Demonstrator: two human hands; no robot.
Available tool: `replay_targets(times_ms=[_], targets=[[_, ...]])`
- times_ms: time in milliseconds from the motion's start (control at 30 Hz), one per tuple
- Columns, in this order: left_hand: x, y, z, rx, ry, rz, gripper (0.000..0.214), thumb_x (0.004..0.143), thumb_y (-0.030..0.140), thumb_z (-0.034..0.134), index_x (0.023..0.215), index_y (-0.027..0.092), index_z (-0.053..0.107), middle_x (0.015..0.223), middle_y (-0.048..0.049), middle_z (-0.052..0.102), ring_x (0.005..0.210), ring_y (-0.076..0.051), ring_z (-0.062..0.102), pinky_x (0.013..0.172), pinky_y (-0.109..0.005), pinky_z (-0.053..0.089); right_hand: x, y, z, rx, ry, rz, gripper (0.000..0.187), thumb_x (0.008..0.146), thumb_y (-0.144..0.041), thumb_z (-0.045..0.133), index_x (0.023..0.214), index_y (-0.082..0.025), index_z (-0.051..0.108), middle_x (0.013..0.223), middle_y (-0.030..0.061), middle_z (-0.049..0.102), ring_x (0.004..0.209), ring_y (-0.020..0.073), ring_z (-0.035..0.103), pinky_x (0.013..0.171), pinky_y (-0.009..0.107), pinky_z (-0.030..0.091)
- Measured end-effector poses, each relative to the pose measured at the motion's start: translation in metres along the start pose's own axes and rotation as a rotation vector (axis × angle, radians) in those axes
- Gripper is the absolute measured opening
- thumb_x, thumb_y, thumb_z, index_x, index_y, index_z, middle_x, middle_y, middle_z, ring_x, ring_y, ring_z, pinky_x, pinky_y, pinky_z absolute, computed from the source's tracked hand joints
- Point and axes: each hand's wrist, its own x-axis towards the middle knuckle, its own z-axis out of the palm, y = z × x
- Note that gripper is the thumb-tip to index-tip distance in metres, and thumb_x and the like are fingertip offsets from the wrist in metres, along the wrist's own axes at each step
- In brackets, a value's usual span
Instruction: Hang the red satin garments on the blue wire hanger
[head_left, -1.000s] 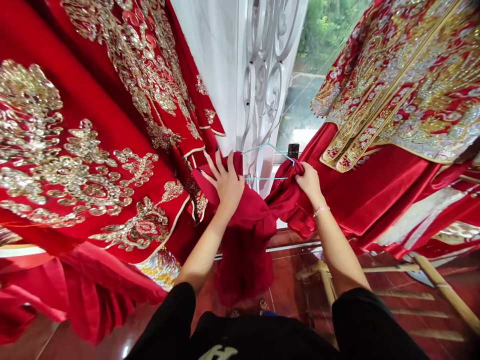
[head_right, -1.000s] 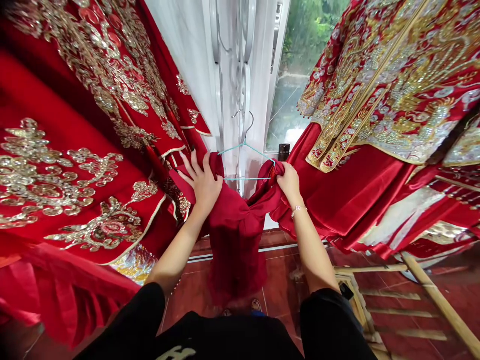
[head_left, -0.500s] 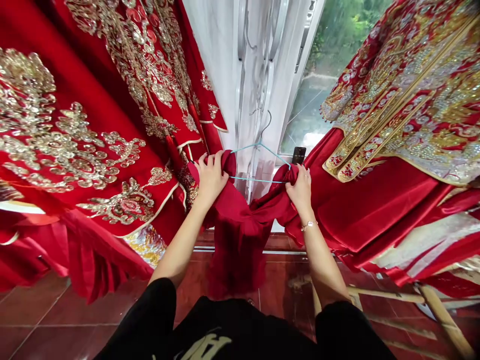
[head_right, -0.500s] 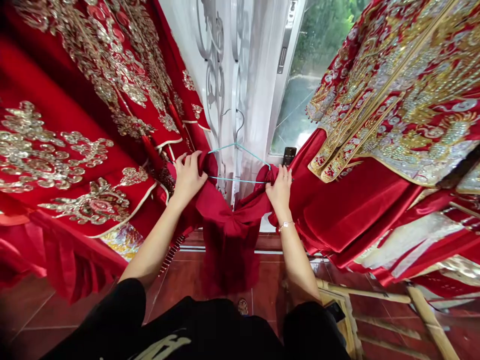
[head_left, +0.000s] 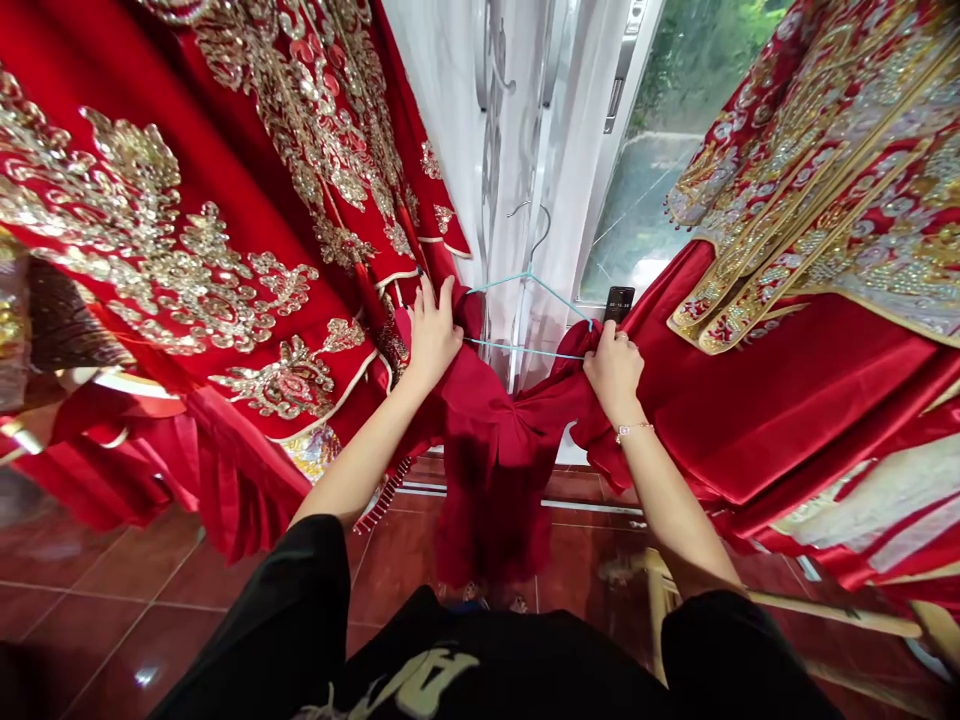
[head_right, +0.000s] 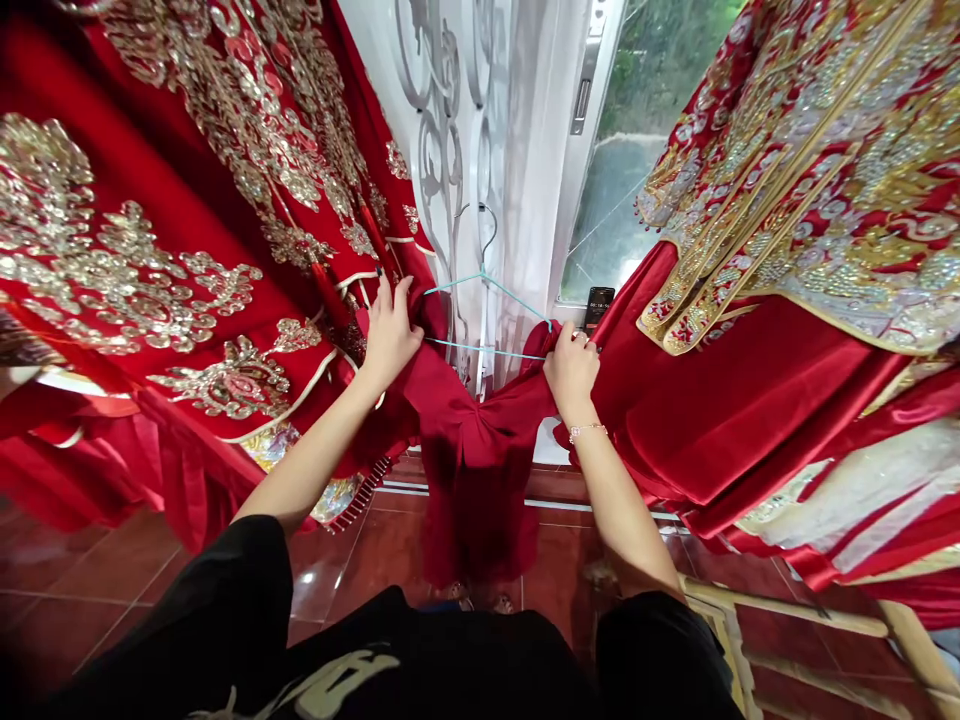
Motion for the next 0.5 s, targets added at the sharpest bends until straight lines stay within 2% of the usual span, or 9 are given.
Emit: replay_targets(times_ms=[67,167,233,367,500], targets=[[0.003,-0.006,-0.004,-0.042,-0.076,0.076,0.080,0.076,0.002,0.051,0.153,0.011,0.032,0.164,-0.0231,0.029,0.156,-0.038,0.020,0.125,-0.059,0.024,-0.003,0.000,-0.004,-0.012,-0.010,-0.011,0.038,0.088,-0.015,0.047,0.125,-0.006,0.052,0.115,0.0247,0.066,0.105,0.0349,0.065,0.076,0.038,0.049],[0.011,-0.021,-0.015,-0.145,-0.191,0.191,0.079,0.076,0.005,0.051,0.153,0.014,0.032,0.159,-0.0173,0.041,0.152,-0.031,0.034,0.126,-0.050,0.028,-0.009,-0.002,-0.012,-0.018,-0.025,-0.008,0.035,0.089,-0.014,0.046,0.123,-0.006,0.052,0.117,0.0244,0.066,0.107,0.0344,0.065,0.078,0.038,0.049],[0.018,-0.032,-0.020,-0.207,-0.255,0.227,0.079,0.076,0.008,0.052,0.153,0.015,0.031,0.157,-0.0151,0.043,0.148,-0.029,0.040,0.124,-0.048,0.032,-0.013,-0.003,-0.017,-0.025,-0.030,-0.001,0.036,0.089,-0.014,0.046,0.124,-0.007,0.051,0.117,0.0238,0.067,0.106,0.0336,0.065,0.078,0.037,0.049],[0.031,-0.044,-0.025,-0.259,-0.350,0.274,0.082,0.076,0.009,0.052,0.155,0.015,0.029,0.158,-0.0134,0.043,0.148,-0.030,0.040,0.125,-0.051,0.030,-0.021,-0.004,-0.022,-0.038,-0.034,0.013,0.036,0.090,-0.017,0.048,0.124,-0.009,0.050,0.116,0.0229,0.066,0.103,0.0323,0.065,0.075,0.036,0.047],[0.040,-0.051,-0.024,-0.259,-0.443,0.359,0.089,0.074,0.007,0.051,0.158,0.015,0.023,0.163,-0.0135,0.036,0.151,-0.031,0.034,0.128,-0.051,0.022,-0.028,-0.004,-0.024,-0.041,-0.021,0.016,0.032,0.090,-0.019,0.049,0.120,-0.009,0.051,0.116,0.0226,0.066,0.100,0.0305,0.064,0.073,0.035,0.046]])
